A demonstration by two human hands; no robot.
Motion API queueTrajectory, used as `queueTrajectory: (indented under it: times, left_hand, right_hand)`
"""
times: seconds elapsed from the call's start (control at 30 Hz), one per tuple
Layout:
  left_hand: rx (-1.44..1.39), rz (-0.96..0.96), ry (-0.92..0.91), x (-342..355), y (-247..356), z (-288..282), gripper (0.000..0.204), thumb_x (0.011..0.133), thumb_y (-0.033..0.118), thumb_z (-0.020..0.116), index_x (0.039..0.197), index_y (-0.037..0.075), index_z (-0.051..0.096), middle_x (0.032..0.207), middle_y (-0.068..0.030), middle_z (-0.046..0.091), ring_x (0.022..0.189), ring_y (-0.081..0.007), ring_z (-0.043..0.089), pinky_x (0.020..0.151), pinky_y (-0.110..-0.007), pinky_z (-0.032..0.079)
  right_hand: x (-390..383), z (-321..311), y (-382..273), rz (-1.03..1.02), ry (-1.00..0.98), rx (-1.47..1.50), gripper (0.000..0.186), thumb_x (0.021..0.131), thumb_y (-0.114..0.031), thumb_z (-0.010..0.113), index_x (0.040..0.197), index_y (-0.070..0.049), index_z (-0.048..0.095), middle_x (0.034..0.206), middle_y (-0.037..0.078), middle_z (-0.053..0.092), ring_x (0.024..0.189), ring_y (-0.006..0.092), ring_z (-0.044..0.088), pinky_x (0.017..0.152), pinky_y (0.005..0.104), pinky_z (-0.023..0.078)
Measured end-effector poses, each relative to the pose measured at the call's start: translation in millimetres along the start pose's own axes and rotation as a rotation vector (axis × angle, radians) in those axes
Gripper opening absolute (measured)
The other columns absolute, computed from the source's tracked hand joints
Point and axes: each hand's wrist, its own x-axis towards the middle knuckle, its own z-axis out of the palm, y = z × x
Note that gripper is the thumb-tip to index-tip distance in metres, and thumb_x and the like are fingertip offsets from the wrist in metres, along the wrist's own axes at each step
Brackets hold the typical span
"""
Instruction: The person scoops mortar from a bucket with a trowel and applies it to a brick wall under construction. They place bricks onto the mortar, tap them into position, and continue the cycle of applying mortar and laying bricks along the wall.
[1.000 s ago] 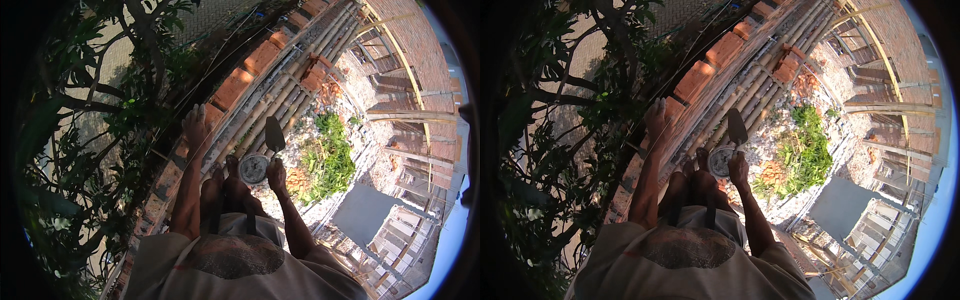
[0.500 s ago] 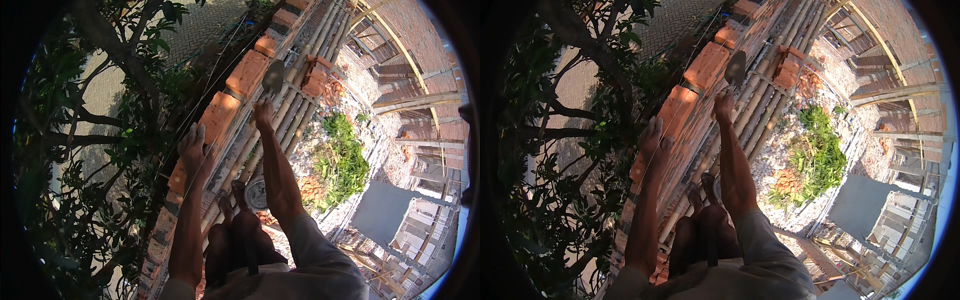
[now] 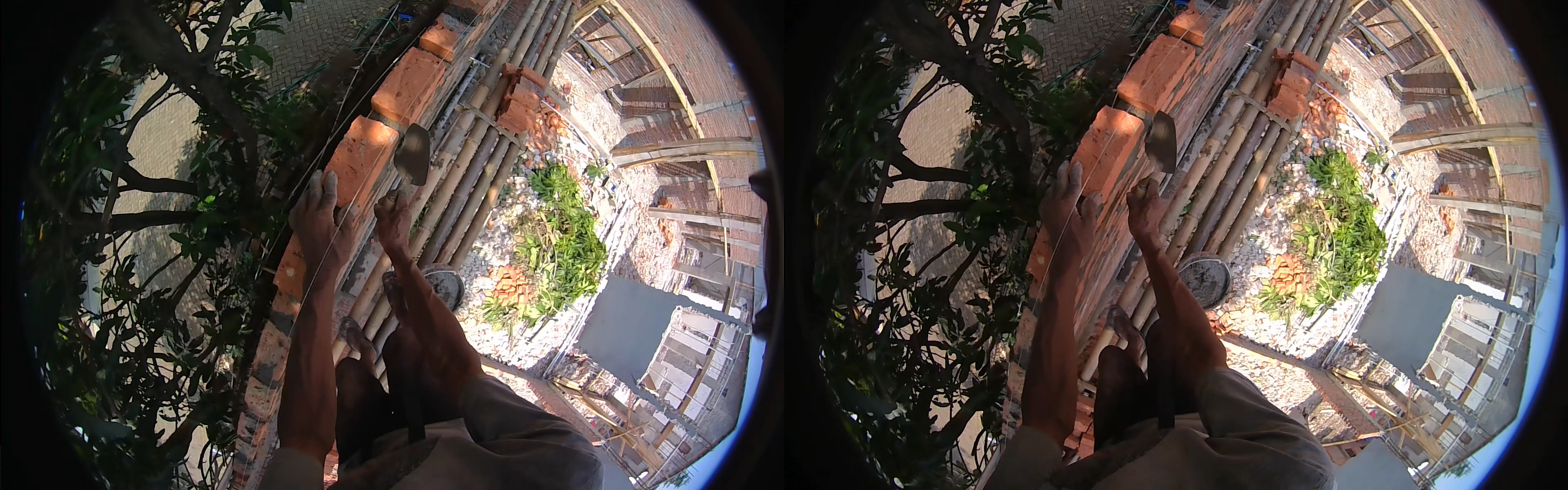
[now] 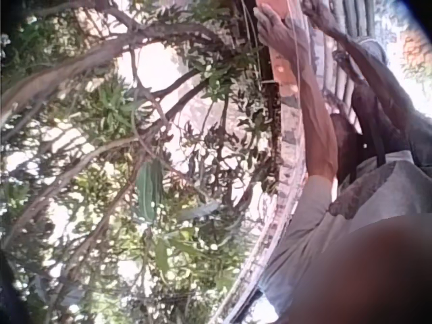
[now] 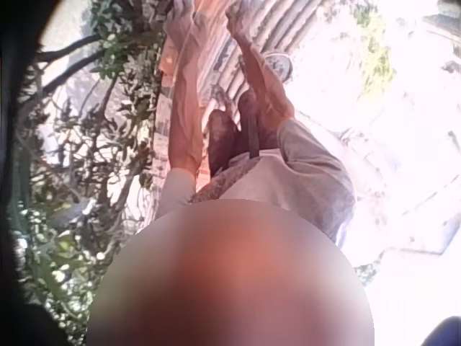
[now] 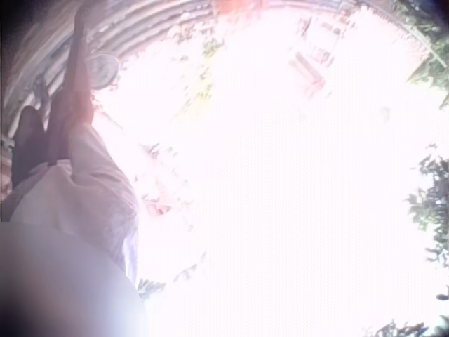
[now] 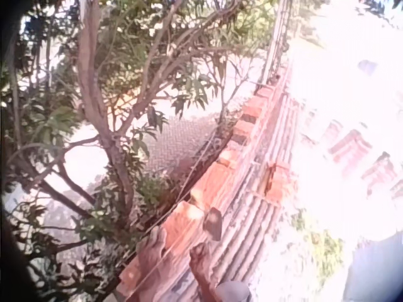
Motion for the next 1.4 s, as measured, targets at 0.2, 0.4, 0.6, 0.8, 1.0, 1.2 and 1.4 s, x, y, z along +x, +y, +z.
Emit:
queueTrajectory:
  times: [0.2, 0.4, 0.6, 0.8, 1.0, 1.2, 1.4]
  left_hand:
    - [0.078, -0.004, 0.008, -2.7, -1.3, 3.0, 0.064, 0.086, 0.031, 0.065, 0.142, 0.010, 0.043, 0.146, -0.0170, 0.041, 0.124, -0.0365, 0.046, 0.101, -0.054, 0.034]
    - [0.195, -0.003, -0.035, -5.0, -4.8, 0.2, 0.059, 0.094, 0.033, 0.057, 0.144, 0.009, 0.039, 0.145, -0.0233, 0.039, 0.125, -0.0407, 0.046, 0.102, -0.050, 0.040]
    - [0.127, 0.153, 0.100, -84.3, 11.2, -33.5, 0.059, 0.099, 0.038, 0.045, 0.147, 0.005, 0.034, 0.150, -0.0238, 0.030, 0.137, -0.0425, 0.031, 0.112, -0.057, 0.023]
    - [-0.007, 0.187, -0.188, -277.1, 11.2, -85.5, 0.054, 0.096, 0.028, 0.047, 0.137, -0.007, 0.042, 0.140, -0.0274, 0.041, 0.131, -0.0465, 0.036, 0.108, -0.058, 0.028]
    - [0.052, -0.194, -0.679, -449.9, -80.7, -84.1, 0.046, 0.086, 0.018, 0.058, 0.123, -0.008, 0.052, 0.124, -0.0244, 0.050, 0.117, -0.0418, 0.046, 0.101, -0.051, 0.039]
    - [0.177, -0.853, -1.055, -560.7, -178.4, -114.5, 0.064, 0.085, 0.052, 0.062, 0.112, -0.007, 0.063, 0.103, -0.0233, 0.065, 0.099, -0.0387, 0.062, 0.091, -0.048, 0.048]
    - [0.028, -1.074, -1.062, -639.4, -212.9, -105.7, 0.062, 0.090, 0.053, 0.058, 0.114, -0.003, 0.066, 0.102, -0.0224, 0.068, 0.093, -0.0323, 0.067, 0.081, -0.043, 0.052]
  right_hand:
    - [-81.0, 6.0, -6.9, -0.002, -0.029, -0.096, 0.021, 0.085, -0.009, 0.061, 0.098, -0.006, 0.044, 0.082, 0.015, 0.056, 0.074, 0.0345, 0.056, 0.068, 0.0421, 0.045]
    - [-144.2, 7.1, -10.1, -0.025, -0.051, -0.071, 0.017, 0.086, -0.009, 0.062, 0.089, -0.005, 0.046, 0.073, 0.007, 0.047, 0.067, 0.0196, 0.045, 0.062, 0.0348, 0.041]
    - [-220.2, -14.7, -31.2, 0.196, -0.340, 0.118, 0.021, 0.084, -0.004, 0.061, 0.101, -0.004, 0.049, 0.081, 0.010, 0.053, 0.078, 0.0198, 0.054, 0.072, 0.0336, 0.045]
    - [-289.3, -86.9, -20.9, 0.112, -0.200, -0.154, 0.022, 0.084, -0.002, 0.060, 0.102, -0.003, 0.048, 0.083, 0.013, 0.053, 0.076, 0.0288, 0.053, 0.072, 0.0383, 0.045]
    - [-299.8, -200.2, 115.8, 0.382, -0.128, -0.901, 0.030, 0.091, -0.013, 0.050, 0.119, -0.002, 0.045, 0.093, 0.026, 0.054, 0.080, 0.0450, 0.055, 0.068, 0.0526, 0.043]
    - [-306.0, -282.6, 202.5, 0.648, -0.224, -1.226, 0.035, 0.090, -0.013, 0.049, 0.125, -0.010, 0.050, 0.107, 0.033, 0.056, 0.086, 0.0471, 0.060, 0.069, 0.0564, 0.046]
    - [-276.9, -216.1, 345.3, 0.682, -0.258, -0.522, 0.022, 0.090, -0.021, 0.051, 0.083, -0.002, 0.061, 0.070, 0.017, 0.061, 0.069, 0.0323, 0.062, 0.061, 0.0429, 0.048]
